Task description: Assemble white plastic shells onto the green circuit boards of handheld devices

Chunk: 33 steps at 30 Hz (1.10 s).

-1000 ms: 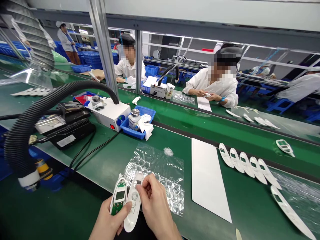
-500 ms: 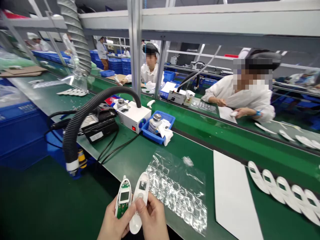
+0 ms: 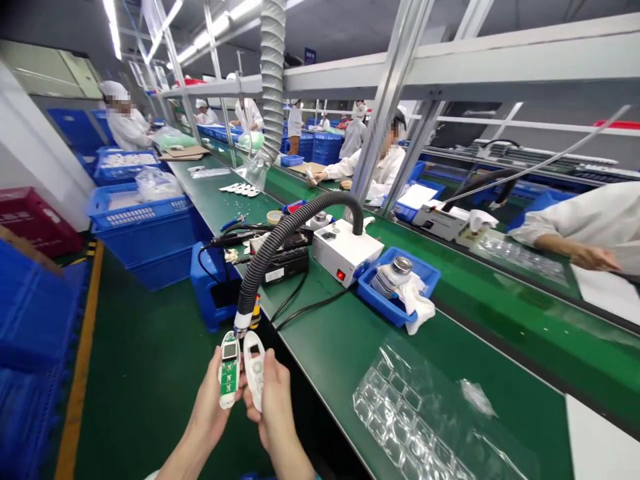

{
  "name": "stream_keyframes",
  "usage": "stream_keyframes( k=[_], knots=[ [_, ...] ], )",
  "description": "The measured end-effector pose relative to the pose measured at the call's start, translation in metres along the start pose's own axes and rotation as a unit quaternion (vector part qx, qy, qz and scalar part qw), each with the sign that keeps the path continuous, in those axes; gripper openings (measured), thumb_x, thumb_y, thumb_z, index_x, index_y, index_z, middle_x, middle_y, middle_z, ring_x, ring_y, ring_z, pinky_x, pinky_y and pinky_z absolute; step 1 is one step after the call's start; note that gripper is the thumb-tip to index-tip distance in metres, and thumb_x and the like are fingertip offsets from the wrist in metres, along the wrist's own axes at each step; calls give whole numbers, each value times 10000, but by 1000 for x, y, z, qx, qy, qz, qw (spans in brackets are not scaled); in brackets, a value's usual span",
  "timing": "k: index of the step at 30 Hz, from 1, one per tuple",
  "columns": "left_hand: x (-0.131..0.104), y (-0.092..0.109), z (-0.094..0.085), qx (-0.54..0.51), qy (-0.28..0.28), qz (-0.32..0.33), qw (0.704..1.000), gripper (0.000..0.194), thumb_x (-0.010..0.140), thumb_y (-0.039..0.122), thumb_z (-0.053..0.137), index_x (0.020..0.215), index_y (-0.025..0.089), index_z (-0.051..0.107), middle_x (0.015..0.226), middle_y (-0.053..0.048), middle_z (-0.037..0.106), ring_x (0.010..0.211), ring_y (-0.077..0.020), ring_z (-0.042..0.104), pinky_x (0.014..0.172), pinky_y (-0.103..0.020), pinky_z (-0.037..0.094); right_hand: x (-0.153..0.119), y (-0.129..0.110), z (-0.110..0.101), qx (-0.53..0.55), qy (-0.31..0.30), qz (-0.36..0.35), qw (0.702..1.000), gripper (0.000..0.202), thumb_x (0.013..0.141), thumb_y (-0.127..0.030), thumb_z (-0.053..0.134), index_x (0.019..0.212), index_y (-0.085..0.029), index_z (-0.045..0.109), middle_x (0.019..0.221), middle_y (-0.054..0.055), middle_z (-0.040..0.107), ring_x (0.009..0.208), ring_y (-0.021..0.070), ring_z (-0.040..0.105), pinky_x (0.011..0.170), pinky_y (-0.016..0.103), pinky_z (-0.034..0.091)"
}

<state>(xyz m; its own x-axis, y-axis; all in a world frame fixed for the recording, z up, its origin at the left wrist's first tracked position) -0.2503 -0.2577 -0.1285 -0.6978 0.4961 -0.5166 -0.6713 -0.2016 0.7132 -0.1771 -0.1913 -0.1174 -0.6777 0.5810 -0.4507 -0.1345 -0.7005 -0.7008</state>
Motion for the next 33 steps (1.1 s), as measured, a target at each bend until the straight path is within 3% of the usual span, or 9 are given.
stream_keyframes(
  k=[2, 4, 12, 22, 28, 33],
  knots=[
    [2, 2, -11, 1, 22, 11, 1000, 486, 760, 624, 634, 829, 144, 639, 513, 34, 549, 422, -93, 480, 380, -188, 354, 15, 8, 20, 3, -17, 7, 1000, 688, 571, -781, 698, 742, -123, 594, 475, -16, 545, 306, 53, 424, 242, 114, 172],
    [4, 3, -14, 3, 27, 18, 999, 496, 766, 646, 611, 808, 152, 631, 502, 39, 543, 413, -87, 467, 371, -184, 333, 22, 12, 27, 4, -16, 10, 1000, 681, 557, -792, 692, 704, -139, 567, 450, -23, 535, 292, 54, 422, 240, 114, 156],
    [0, -16, 7, 15, -3, -4, 1000, 491, 773, 662, 598, 772, 171, 609, 498, 43, 540, 404, -86, 460, 364, -175, 297, 9, 4, -4, -1, 22, -13, 1000, 632, 576, -744, 717, 666, -138, 564, 432, -8, 547, 286, 49, 411, 254, 119, 126],
    [-2, 8, -27, -15, 59, 33, 998, 449, 782, 623, 605, 730, 178, 579, 496, 33, 567, 413, -96, 492, 391, -181, 326, 18, 28, 33, -5, -5, 5, 1000, 625, 584, -784, 657, 619, -182, 493, 368, -61, 445, 282, 45, 356, 264, 134, 105],
    [-7, 1, -22, -17, 46, 34, 998, 484, 757, 645, 618, 814, 165, 624, 463, 55, 521, 384, -95, 460, 371, -187, 319, 17, 25, 24, -25, -8, -21, 999, 654, 610, -783, 648, 717, -141, 587, 345, -50, 461, 273, 68, 393, 260, 139, 145],
    [3, 0, 1, -1, -15, 26, 1000, 481, 753, 628, 649, 706, 152, 599, 483, 50, 506, 396, -71, 431, 367, -168, 322, 5, 18, -8, -28, 16, -32, 999, 675, 624, -758, 676, 788, -106, 616, 455, -4, 573, 263, 45, 379, 255, 134, 143]
  ],
)
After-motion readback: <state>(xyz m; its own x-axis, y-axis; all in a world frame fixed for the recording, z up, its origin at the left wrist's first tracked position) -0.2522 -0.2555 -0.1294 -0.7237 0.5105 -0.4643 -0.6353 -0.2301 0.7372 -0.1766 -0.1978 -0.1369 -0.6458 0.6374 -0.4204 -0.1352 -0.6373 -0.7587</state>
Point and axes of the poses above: each hand's wrist, its own x-axis towards the middle knuckle, its own z-axis out of the palm, y = z × x, the point moved 7 cm from there along x, towards the middle knuckle
